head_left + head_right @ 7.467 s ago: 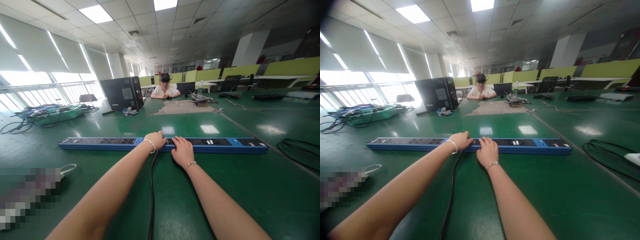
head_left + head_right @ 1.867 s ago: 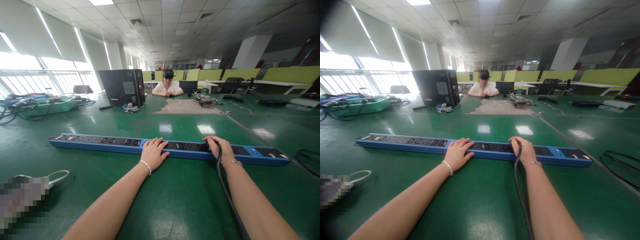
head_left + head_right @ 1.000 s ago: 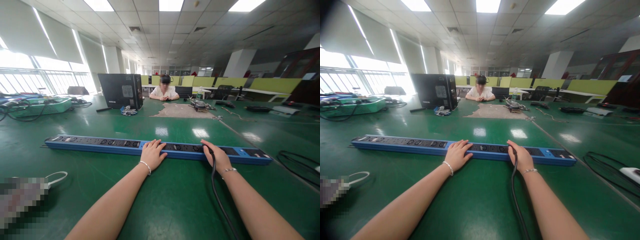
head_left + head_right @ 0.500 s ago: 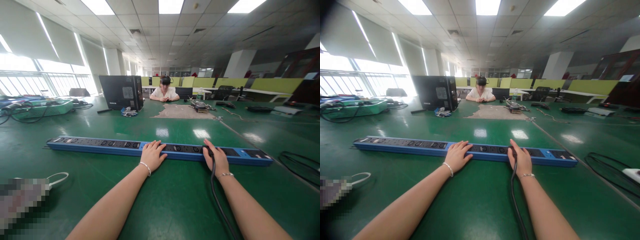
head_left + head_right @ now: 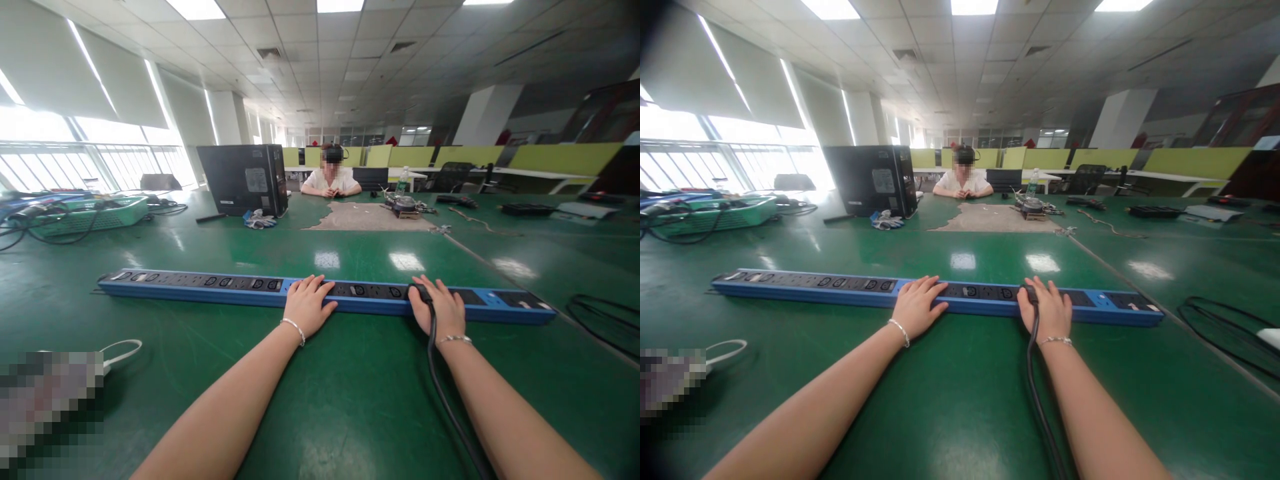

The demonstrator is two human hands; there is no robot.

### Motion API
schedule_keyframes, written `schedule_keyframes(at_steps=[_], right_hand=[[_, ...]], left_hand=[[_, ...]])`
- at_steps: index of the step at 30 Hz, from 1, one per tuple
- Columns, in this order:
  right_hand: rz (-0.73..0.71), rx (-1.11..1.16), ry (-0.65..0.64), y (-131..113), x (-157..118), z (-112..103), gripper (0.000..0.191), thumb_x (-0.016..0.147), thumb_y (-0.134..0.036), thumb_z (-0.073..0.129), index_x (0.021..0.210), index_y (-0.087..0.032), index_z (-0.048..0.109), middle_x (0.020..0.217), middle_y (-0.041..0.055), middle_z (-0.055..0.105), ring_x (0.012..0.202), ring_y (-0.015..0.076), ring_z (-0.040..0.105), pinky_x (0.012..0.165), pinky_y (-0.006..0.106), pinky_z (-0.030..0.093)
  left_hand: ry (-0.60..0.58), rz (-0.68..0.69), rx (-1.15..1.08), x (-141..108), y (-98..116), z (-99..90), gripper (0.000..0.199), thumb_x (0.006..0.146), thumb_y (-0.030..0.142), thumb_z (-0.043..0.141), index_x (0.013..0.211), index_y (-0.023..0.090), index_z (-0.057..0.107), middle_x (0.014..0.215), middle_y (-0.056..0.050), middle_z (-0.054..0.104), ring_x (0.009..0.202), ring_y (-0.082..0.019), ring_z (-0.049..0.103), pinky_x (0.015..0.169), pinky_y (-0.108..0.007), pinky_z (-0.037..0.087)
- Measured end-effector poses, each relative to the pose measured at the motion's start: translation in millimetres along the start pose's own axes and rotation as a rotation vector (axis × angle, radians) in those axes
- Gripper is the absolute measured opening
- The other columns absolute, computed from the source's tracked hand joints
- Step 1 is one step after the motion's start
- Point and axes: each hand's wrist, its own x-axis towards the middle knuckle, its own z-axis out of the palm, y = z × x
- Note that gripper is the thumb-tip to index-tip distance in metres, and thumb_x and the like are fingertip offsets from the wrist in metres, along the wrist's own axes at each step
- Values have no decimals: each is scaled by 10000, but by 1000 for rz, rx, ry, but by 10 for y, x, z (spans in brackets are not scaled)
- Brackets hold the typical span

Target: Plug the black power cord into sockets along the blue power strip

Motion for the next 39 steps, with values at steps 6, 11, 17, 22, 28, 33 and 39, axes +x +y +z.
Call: schedule_keyframes(at_steps=[6, 11, 17, 22, 28, 33, 39], right_hand=[[-76, 62, -5, 5, 5, -47, 347, 809, -390, 433, 1064, -252, 625, 1018, 54, 665, 1048, 222, 549, 921, 417, 349], [-50, 31, 28, -47, 5, -83, 375, 807, -392, 429, 1075, -221, 626, 966, 79, 667, 1028, 226, 554, 908, 401, 351], [-41, 46, 18, -56, 16, -78, 358, 821, -422, 402, 988, -225, 650, 954, 69, 670, 1019, 220, 554, 907, 385, 327], [-22, 112, 18, -57, 31, -76, 352, 830, -426, 387, 955, -225, 648, 967, 57, 680, 965, 200, 577, 896, 371, 305], [-6, 166, 33, -67, 20, -71, 345, 834, -421, 389, 937, -226, 653, 976, 49, 687, 952, 194, 587, 914, 373, 285], [68, 303, 30, -104, 67, -121, 332, 819, -433, 416, 944, -231, 648, 966, 47, 683, 953, 208, 584, 927, 388, 301], [528, 977, 281, 14, 343, -261, 393, 809, -489, 365, 896, -193, 609, 967, 48, 662, 906, 184, 587, 762, 314, 431]], left_hand=[[12, 19, 10, -3, -11, 6, 417, 836, 474, 443, 1222, 323, 488, 1323, -17, 492, 1232, -223, 398, 1007, -423, 298], [0, 3, 13, 6, 5, -6, 412, 828, 467, 461, 1216, 332, 495, 1320, -7, 496, 1229, -225, 399, 1009, -421, 296], [-2, 6, 4, 9, 2, 1, 418, 830, 471, 454, 1223, 334, 488, 1324, -6, 491, 1233, -228, 392, 1007, -427, 296], [6, 11, 8, 7, -10, 18, 419, 831, 474, 450, 1224, 333, 483, 1320, -5, 494, 1229, -229, 397, 1001, -427, 302], [12, 26, 13, 11, -10, 15, 417, 837, 475, 438, 1226, 330, 481, 1317, -6, 497, 1227, -227, 399, 1003, -426, 301], [5, 17, 23, 13, -5, 5, 418, 831, 468, 453, 1223, 327, 484, 1323, -5, 492, 1224, -225, 403, 998, -415, 306], [14, 27, 32, 11, -18, 22, 417, 831, 471, 453, 1224, 332, 481, 1313, 9, 503, 1217, -221, 412, 990, -409, 312]])
